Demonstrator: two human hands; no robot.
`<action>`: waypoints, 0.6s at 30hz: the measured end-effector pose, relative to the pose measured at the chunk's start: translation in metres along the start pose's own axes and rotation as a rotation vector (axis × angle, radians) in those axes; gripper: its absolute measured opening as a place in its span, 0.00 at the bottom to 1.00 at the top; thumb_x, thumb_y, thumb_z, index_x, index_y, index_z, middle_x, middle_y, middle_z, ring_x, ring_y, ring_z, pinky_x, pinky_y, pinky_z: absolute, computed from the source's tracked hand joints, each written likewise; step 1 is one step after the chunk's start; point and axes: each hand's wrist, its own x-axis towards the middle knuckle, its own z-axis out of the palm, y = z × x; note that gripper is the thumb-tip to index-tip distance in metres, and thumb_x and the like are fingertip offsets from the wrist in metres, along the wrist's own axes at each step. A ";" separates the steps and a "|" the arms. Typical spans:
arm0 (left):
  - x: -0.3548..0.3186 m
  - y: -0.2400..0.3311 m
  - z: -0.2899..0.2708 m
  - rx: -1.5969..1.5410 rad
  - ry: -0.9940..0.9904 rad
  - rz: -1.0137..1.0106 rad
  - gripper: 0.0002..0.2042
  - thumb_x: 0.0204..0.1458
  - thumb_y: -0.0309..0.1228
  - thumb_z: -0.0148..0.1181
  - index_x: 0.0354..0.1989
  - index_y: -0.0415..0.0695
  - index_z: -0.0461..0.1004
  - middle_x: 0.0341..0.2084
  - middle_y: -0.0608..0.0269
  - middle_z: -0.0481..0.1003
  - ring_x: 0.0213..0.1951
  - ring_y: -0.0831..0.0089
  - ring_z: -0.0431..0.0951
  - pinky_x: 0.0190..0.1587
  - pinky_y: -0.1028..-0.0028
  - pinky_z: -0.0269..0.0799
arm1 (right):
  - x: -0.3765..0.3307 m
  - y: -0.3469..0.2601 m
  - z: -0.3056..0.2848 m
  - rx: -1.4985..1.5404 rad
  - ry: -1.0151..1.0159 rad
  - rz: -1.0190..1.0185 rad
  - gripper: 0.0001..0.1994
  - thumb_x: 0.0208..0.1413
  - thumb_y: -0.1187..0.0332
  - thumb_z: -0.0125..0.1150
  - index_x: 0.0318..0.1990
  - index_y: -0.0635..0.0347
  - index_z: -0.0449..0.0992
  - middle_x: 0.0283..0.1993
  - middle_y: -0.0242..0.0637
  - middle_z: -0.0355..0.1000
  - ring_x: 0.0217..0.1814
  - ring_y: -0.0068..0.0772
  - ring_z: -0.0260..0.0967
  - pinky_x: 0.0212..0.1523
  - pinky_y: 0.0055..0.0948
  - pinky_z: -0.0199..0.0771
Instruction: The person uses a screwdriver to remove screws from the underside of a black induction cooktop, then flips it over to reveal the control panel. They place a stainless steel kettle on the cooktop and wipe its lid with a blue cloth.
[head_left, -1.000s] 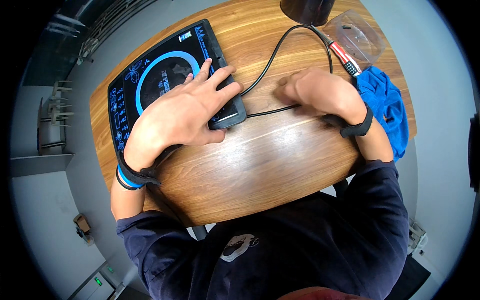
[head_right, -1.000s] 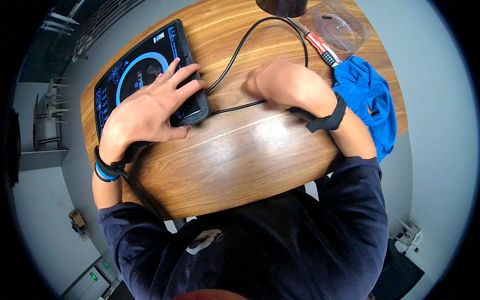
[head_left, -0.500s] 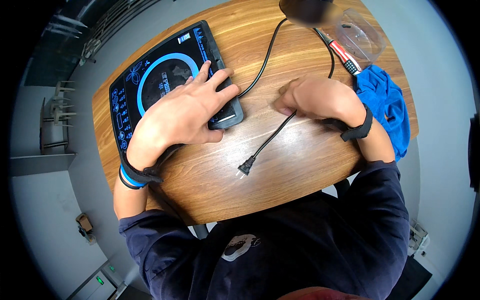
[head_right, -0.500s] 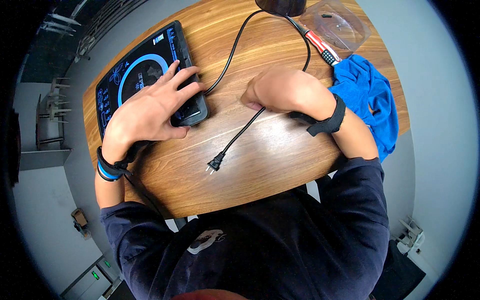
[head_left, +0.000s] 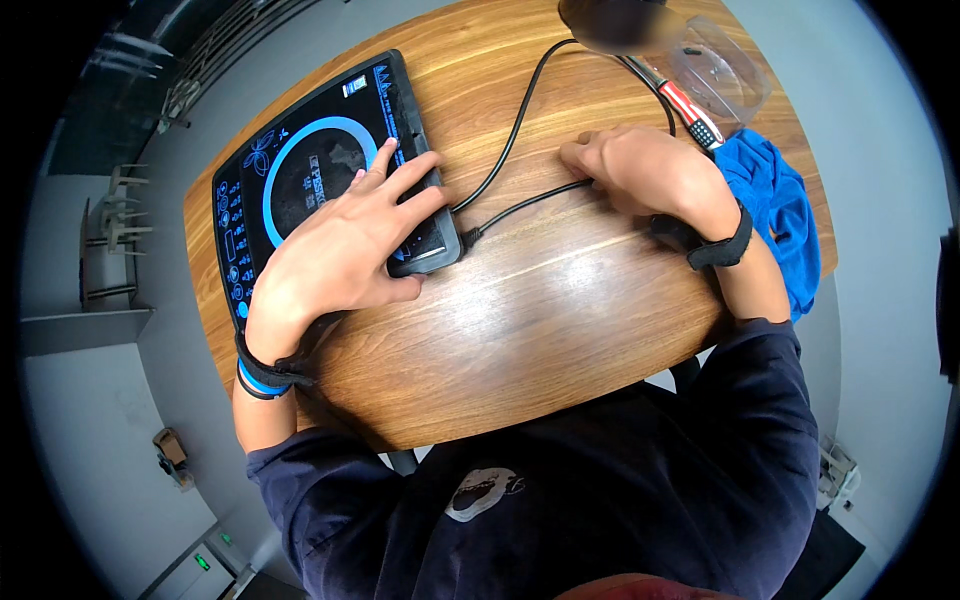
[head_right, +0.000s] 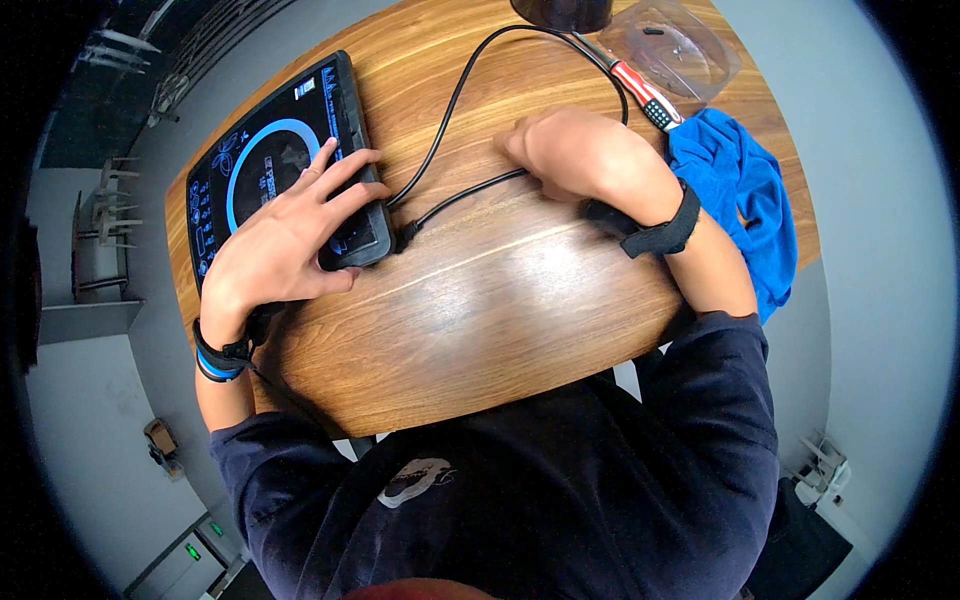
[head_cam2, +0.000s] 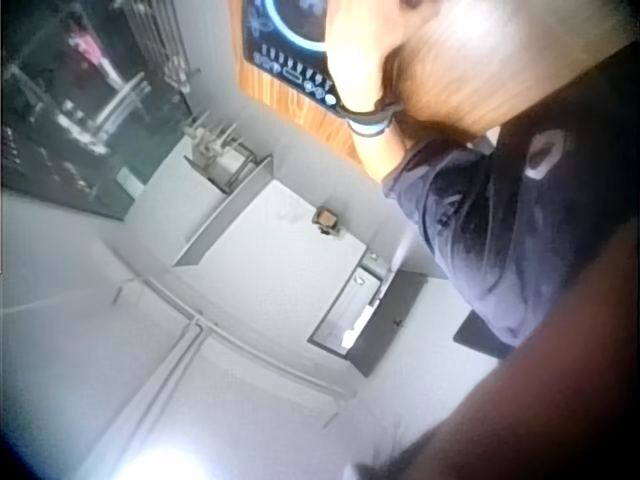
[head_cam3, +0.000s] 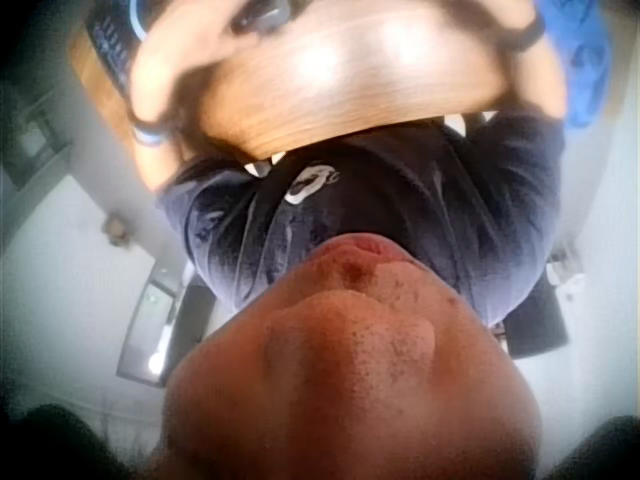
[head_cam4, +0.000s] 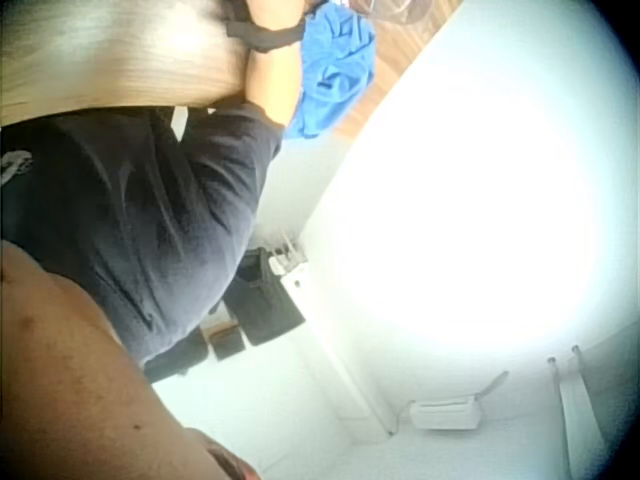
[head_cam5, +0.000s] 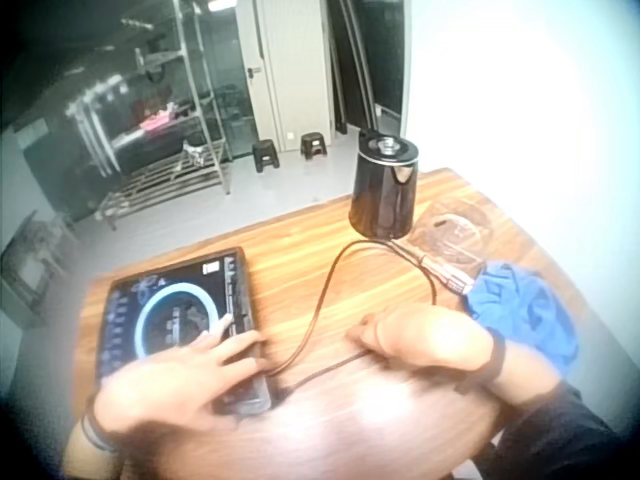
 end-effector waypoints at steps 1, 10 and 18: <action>-0.001 -0.001 0.001 -0.009 -0.001 -0.008 0.41 0.44 0.33 0.79 0.72 0.55 0.72 0.84 0.57 0.59 0.84 0.36 0.50 0.75 0.39 0.74 | 0.000 0.001 -0.002 0.008 -0.008 0.016 0.23 0.55 0.77 0.72 0.59 0.60 0.78 0.51 0.49 0.84 0.54 0.59 0.83 0.53 0.48 0.83; 0.005 -0.011 0.004 -0.059 -0.012 -0.059 0.40 0.42 0.32 0.79 0.70 0.55 0.73 0.84 0.60 0.59 0.85 0.37 0.49 0.75 0.40 0.74 | 0.004 0.035 0.028 0.015 0.158 0.078 0.14 0.60 0.71 0.72 0.50 0.63 0.77 0.46 0.50 0.84 0.51 0.61 0.82 0.50 0.51 0.83; 0.013 -0.020 0.013 -0.038 -0.012 -0.134 0.39 0.42 0.32 0.78 0.70 0.54 0.73 0.85 0.59 0.59 0.85 0.39 0.50 0.77 0.42 0.71 | -0.007 0.065 0.027 0.136 0.050 0.095 0.16 0.53 0.72 0.80 0.44 0.58 0.77 0.41 0.44 0.82 0.50 0.56 0.81 0.49 0.46 0.80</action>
